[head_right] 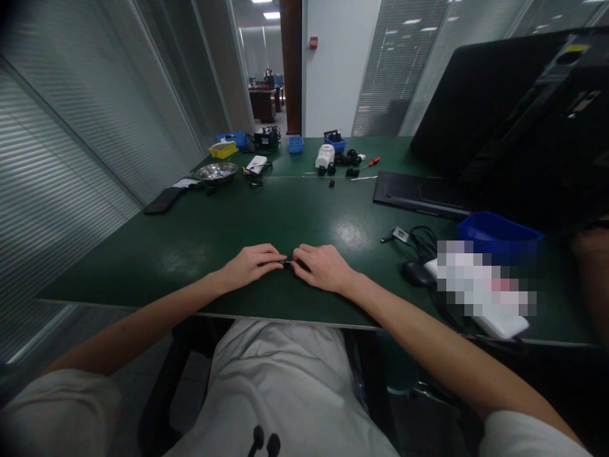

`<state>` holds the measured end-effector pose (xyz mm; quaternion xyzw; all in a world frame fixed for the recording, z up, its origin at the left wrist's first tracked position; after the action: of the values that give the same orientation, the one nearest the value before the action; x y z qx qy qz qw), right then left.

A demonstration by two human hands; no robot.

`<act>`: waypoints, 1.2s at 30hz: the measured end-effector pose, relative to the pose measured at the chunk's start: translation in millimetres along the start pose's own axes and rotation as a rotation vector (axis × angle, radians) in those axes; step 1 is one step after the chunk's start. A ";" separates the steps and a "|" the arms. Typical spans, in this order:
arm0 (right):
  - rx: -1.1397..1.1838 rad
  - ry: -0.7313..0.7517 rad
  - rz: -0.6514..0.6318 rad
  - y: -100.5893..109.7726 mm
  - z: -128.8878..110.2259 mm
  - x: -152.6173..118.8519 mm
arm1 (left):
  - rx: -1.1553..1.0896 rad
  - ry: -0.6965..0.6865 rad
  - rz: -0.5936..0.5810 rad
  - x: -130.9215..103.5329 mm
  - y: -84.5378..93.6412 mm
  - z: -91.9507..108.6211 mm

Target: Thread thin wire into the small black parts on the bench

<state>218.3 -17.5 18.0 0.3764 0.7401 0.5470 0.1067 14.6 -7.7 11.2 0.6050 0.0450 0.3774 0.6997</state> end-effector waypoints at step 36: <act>0.012 -0.002 -0.007 -4.7 -8.2 4.6 | 0.299 0.014 -0.027 -2.7 0.7 -15.4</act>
<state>208.4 -20.9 18.1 0.3750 0.7445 0.5419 0.1074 4.3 3.3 6.6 0.6991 0.1137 0.3611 0.6066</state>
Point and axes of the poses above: each hand's wrist, its own x-axis towards the middle knuckle, its own y-axis out of the back of the hand, z = x × y, the point moved 4 cm from there along x, towards the middle knuckle, and after that the axes turned 15 degrees about x, right-handed, at the moved point
